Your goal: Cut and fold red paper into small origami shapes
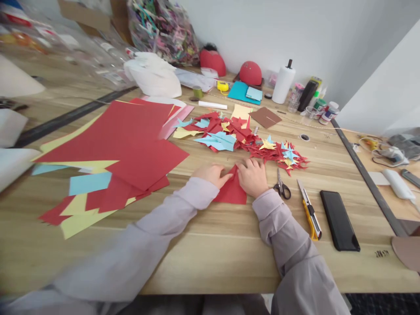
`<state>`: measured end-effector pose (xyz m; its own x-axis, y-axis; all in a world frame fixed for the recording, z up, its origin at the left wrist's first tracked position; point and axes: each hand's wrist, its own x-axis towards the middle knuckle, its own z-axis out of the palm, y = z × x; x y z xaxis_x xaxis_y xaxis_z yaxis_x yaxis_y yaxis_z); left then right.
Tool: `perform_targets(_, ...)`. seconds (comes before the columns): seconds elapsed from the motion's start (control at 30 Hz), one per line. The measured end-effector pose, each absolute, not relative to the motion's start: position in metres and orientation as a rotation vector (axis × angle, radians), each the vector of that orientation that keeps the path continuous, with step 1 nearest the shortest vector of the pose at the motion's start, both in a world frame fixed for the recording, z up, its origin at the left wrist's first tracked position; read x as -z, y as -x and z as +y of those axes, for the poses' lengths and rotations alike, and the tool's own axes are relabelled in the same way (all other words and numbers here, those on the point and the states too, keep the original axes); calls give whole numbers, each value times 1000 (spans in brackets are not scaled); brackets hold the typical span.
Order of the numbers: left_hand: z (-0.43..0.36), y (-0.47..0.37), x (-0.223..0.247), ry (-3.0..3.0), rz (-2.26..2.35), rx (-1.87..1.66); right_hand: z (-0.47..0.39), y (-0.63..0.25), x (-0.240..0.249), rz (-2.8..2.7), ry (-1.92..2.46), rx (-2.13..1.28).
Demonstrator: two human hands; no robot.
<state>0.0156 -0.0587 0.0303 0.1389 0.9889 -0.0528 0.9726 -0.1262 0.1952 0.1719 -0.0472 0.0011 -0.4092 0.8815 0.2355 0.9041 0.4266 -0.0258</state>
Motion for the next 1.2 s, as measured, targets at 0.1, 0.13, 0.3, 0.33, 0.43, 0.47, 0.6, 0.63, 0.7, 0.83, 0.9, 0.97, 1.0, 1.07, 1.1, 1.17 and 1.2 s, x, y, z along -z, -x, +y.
perform_targets(0.1, -31, -21, -21, -2039, 1886, -144, -47, -172, -1, -2471, 1550, 164)
perform_targets(0.13, -25, -22, -18, -2033, 1826, -170, -47, -172, -1, -2471, 1545, 167)
perform_targets(0.3, -17, -21, -17, -2137, 1692, -232, -45, -174, 0, -2476, 1503, 186)
perform_targets(0.33, -18, -20, -18, -2175, 1694, -252, -45, -174, 1, -2475, 1496, 192)
perform_targets(0.43, -22, -18, -18, -2307, 1672, -311, -44, -174, 4, -2457, 1491, 202)
perform_targets(0.47, -23, -17, -17, -2340, 1652, -325, -43, -174, 4, -2448, 1494, 203)
perform_targets(0.6, -20, -11, -10, -2408, 1545, -362, -43, -174, 5, -2421, 1512, 204)
perform_targets(0.63, -18, -10, -10, -2417, 1522, -374, -43, -174, 5, -2414, 1512, 202)
perform_targets(0.7, -14, -7, -13, -2431, 1498, -404, -44, -174, 4, -2399, 1484, 200)
perform_targets(0.83, -11, -1, -31, -2717, 1301, -395, -44, -175, 3, -2390, 1337, 219)
perform_targets(0.9, -12, 0, -39, -2846, 1258, -431, -45, -176, 3, -2381, 1287, 241)
perform_targets(0.97, -15, -2, -42, -2925, 1249, -466, -45, -177, 4, -2369, 1256, 260)
perform_targets(1.0, -16, -4, -42, -2959, 1231, -457, -45, -177, 4, -2368, 1241, 272)
perform_targets(1.07, -19, -8, -38, -3027, 1162, -399, -46, -178, 5, -2378, 1201, 312)
perform_targets(1.1, -19, -10, -36, -3059, 1129, -383, -46, -178, 5, -2384, 1181, 340)
perform_targets(1.17, -19, -12, -33, -3126, 1060, -405, -45, -178, 5, -2386, 1152, 404)
perform_targets(1.2, -19, -13, -32, -3158, 1015, -433, -45, -178, 5, -2383, 1139, 433)
